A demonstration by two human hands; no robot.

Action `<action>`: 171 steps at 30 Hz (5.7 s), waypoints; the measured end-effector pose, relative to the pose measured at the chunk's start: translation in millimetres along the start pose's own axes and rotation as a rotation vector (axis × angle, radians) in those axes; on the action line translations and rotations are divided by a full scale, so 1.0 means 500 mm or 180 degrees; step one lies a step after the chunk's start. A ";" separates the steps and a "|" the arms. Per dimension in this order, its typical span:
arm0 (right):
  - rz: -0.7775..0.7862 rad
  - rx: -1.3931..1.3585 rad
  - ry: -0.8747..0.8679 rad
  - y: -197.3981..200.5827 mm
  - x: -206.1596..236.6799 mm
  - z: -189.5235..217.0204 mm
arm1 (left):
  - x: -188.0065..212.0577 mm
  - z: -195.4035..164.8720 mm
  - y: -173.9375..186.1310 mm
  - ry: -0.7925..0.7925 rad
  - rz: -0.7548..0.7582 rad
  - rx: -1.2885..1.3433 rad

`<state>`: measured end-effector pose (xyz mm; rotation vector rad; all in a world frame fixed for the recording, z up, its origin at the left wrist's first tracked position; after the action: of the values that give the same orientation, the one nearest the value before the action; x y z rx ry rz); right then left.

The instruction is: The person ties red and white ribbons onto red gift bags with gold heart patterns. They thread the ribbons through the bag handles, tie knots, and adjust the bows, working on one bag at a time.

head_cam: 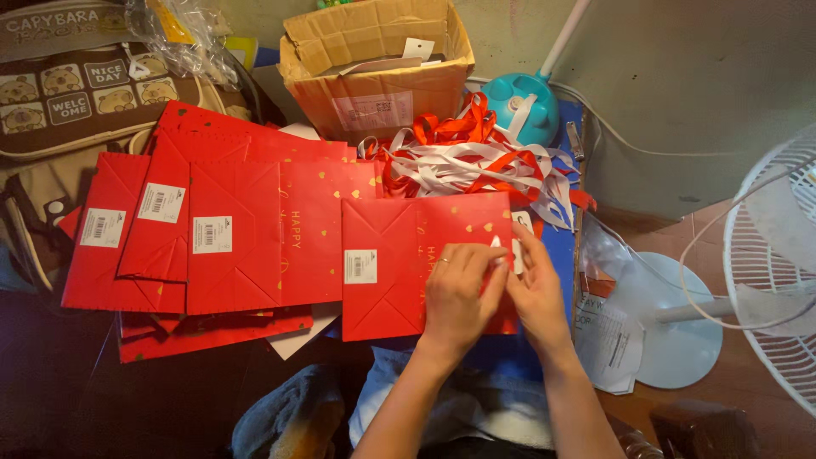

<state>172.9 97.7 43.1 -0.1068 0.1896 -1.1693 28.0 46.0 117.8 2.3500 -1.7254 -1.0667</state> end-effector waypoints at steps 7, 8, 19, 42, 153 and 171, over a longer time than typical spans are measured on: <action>0.0036 0.1187 -0.0043 -0.029 -0.010 0.041 | 0.023 0.103 -0.056 0.0719 0.0051 0.0486; 0.0033 0.1719 0.0059 -0.033 -0.009 0.053 | 0.026 0.105 -0.060 0.0675 0.0039 0.0492; 0.0059 0.1642 -0.0304 -0.027 -0.029 0.053 | 0.044 0.129 -0.058 0.1460 -0.0033 0.1329; 0.0767 0.0247 -0.0481 0.002 -0.023 -0.076 | 0.053 0.094 -0.008 0.1047 -0.0018 0.2136; 0.0134 0.1499 -0.0080 -0.031 -0.030 -0.015 | 0.078 0.175 -0.039 0.1832 -0.0444 0.2432; 0.0105 0.1730 -0.0010 -0.040 -0.032 0.004 | 0.056 0.127 -0.022 0.1263 -0.0073 0.0906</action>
<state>149.3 104.5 50.1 0.3716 -0.1326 -1.1515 6.9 48.4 51.0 2.5206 -1.7886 -0.3314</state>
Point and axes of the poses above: each hand's wrist, its own x-axis away from the middle knuckle, its own y-axis out of the back of the hand, z = x × y, the point moved 4 cm from there along -x, towards the middle knuckle, and after that the axes turned 8 degrees about z, right-handed, at the moved point
